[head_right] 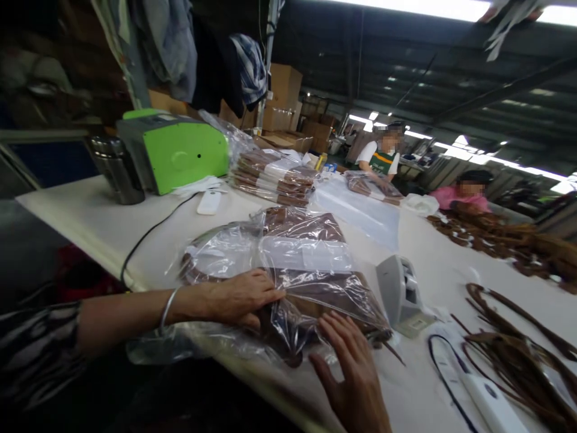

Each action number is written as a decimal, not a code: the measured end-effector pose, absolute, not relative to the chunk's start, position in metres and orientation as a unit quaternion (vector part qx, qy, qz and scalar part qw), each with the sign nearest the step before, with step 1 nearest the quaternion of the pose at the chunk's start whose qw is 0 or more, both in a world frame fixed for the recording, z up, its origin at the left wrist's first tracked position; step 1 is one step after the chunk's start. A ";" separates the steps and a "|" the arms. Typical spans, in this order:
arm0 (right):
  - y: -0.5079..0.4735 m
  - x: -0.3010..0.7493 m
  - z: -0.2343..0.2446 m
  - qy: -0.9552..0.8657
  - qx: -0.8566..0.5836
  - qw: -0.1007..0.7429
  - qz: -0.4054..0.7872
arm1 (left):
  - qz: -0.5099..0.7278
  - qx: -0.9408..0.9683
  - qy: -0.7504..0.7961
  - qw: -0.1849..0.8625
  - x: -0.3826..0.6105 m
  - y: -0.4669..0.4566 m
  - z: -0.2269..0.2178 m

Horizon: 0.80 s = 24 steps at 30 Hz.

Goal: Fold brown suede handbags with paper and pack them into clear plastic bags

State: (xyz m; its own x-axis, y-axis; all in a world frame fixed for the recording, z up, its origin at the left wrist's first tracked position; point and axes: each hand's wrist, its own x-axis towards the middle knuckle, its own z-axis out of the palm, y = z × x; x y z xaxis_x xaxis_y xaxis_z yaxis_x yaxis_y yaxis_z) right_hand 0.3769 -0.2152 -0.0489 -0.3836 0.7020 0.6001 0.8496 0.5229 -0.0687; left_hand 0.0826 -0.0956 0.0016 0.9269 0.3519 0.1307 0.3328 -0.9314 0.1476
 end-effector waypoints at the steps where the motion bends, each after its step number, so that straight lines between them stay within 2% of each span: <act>1: -0.214 0.362 -0.052 -0.838 -0.453 0.275 -0.130 | 0.072 0.980 0.183 0.038 0.086 -0.098 0.000; 5: -0.203 0.316 -0.068 -0.862 -0.425 0.233 -0.150 | 0.086 0.977 0.194 -0.026 0.091 -0.104 -0.013; 11: -0.193 0.294 -0.078 -0.843 -0.439 0.282 -0.135 | 0.111 0.975 0.189 -0.044 0.093 -0.102 -0.032; 14: -0.192 0.297 -0.076 -0.840 -0.449 0.289 -0.091 | 0.103 0.980 0.167 0.019 0.089 -0.097 -0.025; 17: -0.196 0.309 -0.069 -0.827 -0.479 0.287 -0.065 | 0.124 0.974 0.143 0.120 0.068 -0.094 0.002; 21: -0.213 0.331 -0.051 -0.791 -0.528 0.300 -0.068 | 0.152 0.942 0.216 0.209 0.004 -0.100 0.043; 24: -0.224 0.331 -0.036 -0.784 -0.526 0.322 -0.068 | 0.126 0.923 0.258 0.257 -0.051 -0.118 0.041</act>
State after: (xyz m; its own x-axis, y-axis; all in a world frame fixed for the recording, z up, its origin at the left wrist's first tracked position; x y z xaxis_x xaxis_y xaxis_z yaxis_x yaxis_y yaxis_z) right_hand 0.3313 -0.2238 -0.0359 -0.2400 0.7805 0.5772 0.8685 0.4382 -0.2315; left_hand -0.0505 -0.1181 0.0410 0.8351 0.5408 0.1009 0.4109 -0.7351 0.5393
